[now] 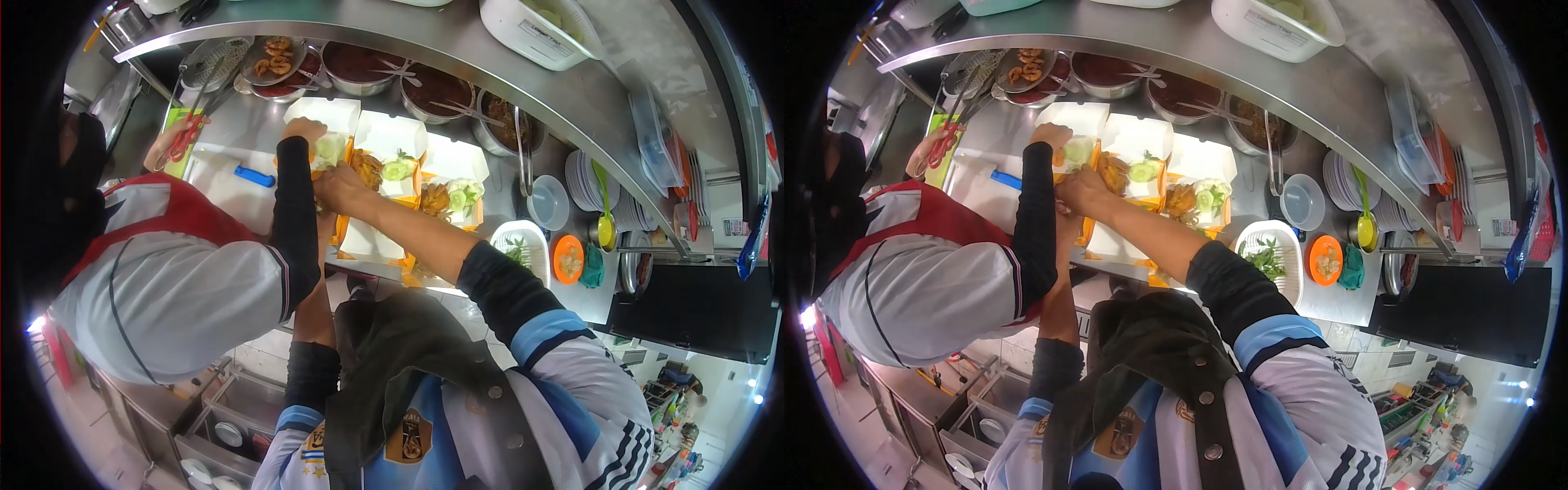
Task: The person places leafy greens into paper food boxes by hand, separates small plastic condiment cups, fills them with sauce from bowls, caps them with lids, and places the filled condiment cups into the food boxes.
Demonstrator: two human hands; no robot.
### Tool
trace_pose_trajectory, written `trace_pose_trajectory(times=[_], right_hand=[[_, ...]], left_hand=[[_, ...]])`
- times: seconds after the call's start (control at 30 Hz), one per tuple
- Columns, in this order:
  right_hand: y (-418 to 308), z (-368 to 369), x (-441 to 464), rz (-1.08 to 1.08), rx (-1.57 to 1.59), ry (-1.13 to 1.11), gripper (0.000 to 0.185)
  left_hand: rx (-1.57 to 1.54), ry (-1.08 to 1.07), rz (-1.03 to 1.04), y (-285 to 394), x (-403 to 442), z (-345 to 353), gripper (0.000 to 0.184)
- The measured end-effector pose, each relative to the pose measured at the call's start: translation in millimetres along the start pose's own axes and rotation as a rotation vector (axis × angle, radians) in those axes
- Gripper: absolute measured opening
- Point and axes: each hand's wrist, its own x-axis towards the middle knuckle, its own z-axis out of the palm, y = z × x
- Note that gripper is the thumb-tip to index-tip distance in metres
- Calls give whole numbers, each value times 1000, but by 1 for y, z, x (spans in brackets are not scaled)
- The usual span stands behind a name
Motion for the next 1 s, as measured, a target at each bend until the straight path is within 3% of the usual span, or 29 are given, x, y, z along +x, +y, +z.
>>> trace_pose_trajectory(times=[0.1,0.17,0.27,0.4,0.47,0.5,0.53,0.57,0.6,0.63,0.67,0.7,0.73,0.77,0.83,0.9,0.97,1.0], right_hand=[[-2,11,8,-74,-88,-30,15],[-4,18,10,-57,-112,144,14],[-3,23,11,-58,-92,122,16],[-7,15,-4,-89,-158,33,18],[-9,26,-25,-202,87,535,20],[-16,20,-38,-209,139,531,22],[-26,8,-54,-214,189,527,24],[-36,-3,-76,-175,350,247,26],[-42,-9,-100,-116,500,-33,27],[-37,9,-125,-200,625,-159,27],[-38,21,-154,-238,778,-83,25],[-36,17,-183,-196,757,-136,26],[-26,21,-214,-156,887,-98,26],[-20,25,-246,-132,1026,-53,26],[5,16,-304,115,1234,-27,25],[45,34,-366,584,1592,115,22],[84,58,-408,905,971,361,16],[97,67,-422,1004,657,474,22]], left_hand=[[-222,127,-59,3,-36,2,18],[-371,208,-94,-5,-39,12,17],[-265,174,-134,-18,-42,7,30],[-373,66,-189,12,-41,-14,30],[-384,75,-248,12,-39,-14,29],[-382,83,-244,0,-40,-9,29],[-676,136,-164,-23,-42,2,29],[-971,181,-78,-47,-41,10,28],[-152,-14,2,-79,-31,2,37],[102,102,91,-110,-39,16,44],[39,153,105,-62,-50,9,43],[-262,-10,-31,-25,-48,-10,39],[22,35,25,-4,-55,-15,36],[18,82,123,-3,-61,-16,35],[285,117,45,55,-80,-33,30],[268,113,-9,105,-111,-38,22],[87,45,4,107,-151,-23,13],[-9,-2,8,96,-173,-5,10]])
